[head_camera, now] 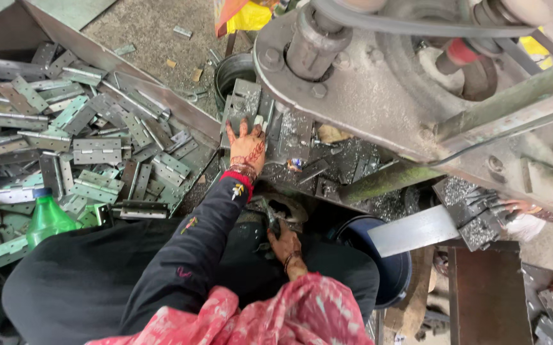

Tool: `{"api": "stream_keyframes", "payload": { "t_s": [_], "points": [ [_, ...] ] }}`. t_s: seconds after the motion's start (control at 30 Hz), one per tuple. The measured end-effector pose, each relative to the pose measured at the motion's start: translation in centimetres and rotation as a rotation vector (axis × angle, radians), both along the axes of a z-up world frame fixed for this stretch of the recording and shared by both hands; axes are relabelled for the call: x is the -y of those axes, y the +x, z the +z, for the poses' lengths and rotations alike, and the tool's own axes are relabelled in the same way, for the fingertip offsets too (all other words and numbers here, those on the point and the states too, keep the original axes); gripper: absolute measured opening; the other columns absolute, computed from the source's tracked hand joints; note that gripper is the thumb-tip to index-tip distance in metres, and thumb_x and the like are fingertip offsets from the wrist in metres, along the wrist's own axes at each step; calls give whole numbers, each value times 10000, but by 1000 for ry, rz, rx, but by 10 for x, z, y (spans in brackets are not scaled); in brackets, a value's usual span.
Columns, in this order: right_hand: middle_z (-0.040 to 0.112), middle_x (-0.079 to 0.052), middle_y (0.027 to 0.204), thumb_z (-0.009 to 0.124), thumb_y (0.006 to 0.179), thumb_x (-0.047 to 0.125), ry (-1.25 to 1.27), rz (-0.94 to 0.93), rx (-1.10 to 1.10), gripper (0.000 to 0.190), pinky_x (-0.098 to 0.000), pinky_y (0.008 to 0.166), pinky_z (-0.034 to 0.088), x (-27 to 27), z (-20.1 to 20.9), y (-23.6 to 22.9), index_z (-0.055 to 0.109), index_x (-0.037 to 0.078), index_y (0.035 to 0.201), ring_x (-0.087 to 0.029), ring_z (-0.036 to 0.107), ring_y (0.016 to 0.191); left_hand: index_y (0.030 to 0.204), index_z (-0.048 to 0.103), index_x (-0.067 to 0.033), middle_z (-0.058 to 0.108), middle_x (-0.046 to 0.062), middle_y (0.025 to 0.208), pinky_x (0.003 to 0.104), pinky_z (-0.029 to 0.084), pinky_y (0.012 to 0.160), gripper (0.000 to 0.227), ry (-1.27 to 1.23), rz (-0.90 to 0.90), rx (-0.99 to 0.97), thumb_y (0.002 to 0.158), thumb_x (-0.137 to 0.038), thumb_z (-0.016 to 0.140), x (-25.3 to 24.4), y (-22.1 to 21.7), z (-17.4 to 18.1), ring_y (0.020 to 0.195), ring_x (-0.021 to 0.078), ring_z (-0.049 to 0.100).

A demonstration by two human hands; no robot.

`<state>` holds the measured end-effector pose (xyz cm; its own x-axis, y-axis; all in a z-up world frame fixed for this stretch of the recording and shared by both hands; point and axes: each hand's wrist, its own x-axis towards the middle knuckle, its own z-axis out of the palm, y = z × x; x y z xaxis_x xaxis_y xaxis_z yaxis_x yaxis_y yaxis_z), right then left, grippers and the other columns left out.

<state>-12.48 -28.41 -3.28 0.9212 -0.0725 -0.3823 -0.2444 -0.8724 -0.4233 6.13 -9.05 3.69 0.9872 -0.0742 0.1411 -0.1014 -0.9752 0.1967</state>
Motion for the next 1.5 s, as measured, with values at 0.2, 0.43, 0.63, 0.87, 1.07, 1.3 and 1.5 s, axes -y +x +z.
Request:
{"api": "stream_keyframes", "payload": {
  "t_s": [0.2, 0.43, 0.63, 0.87, 1.07, 1.3, 1.5],
  "points": [
    [671, -243, 1270, 646, 905, 492, -23, 7, 4, 713, -478, 1034, 497, 4, 6, -1, 450, 181, 1516, -433, 624, 1204, 1418, 588, -124, 554, 43, 1464, 732, 30, 1180, 481, -51, 8, 81, 953, -152, 467, 5, -9, 8, 1460, 361, 336],
    [679, -233, 1276, 643, 912, 477, -62, 81, 7, 670, -483, 997, 527, 0, 13, 0, 484, 157, 1479, -420, 643, 1192, 1488, 531, -129, 509, 34, 1538, 733, 11, 1184, 517, -34, 1, 56, 981, -147, 434, 3, -17, 7, 1497, 373, 318],
    [678, -252, 1242, 651, 901, 472, -5, -6, -4, 755, -485, 1012, 508, -7, 12, 1, 383, 257, 1573, -433, 632, 1180, 1463, 527, -130, 500, 35, 1528, 736, 17, 1178, 519, -72, -14, 56, 951, -163, 448, -1, -13, 12, 1476, 379, 311],
    [669, -266, 1232, 624, 923, 514, -60, -22, -75, 748, -488, 1021, 506, 3, 6, -4, 364, 253, 1574, -442, 631, 1177, 1400, 618, -75, 590, 73, 1438, 738, 51, 1187, 459, -59, -11, 131, 975, -154, 462, 4, -16, 10, 1462, 400, 360],
    [674, -255, 1263, 640, 917, 500, -54, 78, 38, 675, -502, 991, 525, 3, 7, -1, 492, 128, 1459, -446, 641, 1177, 1375, 624, -88, 579, 76, 1447, 738, 62, 1181, 452, -33, -33, 62, 956, -160, 472, 3, -24, 5, 1459, 403, 358],
    [663, -256, 1275, 671, 892, 476, 46, -41, 52, 710, -495, 1026, 498, -6, 10, 3, 460, 235, 1526, -453, 615, 1203, 1374, 627, -108, 561, 67, 1459, 728, 74, 1193, 448, -45, -47, 53, 957, -173, 478, 0, -22, 6, 1458, 381, 354],
    [680, -249, 1261, 647, 907, 500, 6, -11, -14, 713, -487, 1029, 503, -3, 8, -7, 439, 227, 1532, -442, 629, 1199, 1254, 708, -76, 606, 73, 1383, 744, 63, 1190, 385, -2, -47, 70, 939, -145, 497, 2, -18, 13, 1450, 363, 361]
  ]
}}
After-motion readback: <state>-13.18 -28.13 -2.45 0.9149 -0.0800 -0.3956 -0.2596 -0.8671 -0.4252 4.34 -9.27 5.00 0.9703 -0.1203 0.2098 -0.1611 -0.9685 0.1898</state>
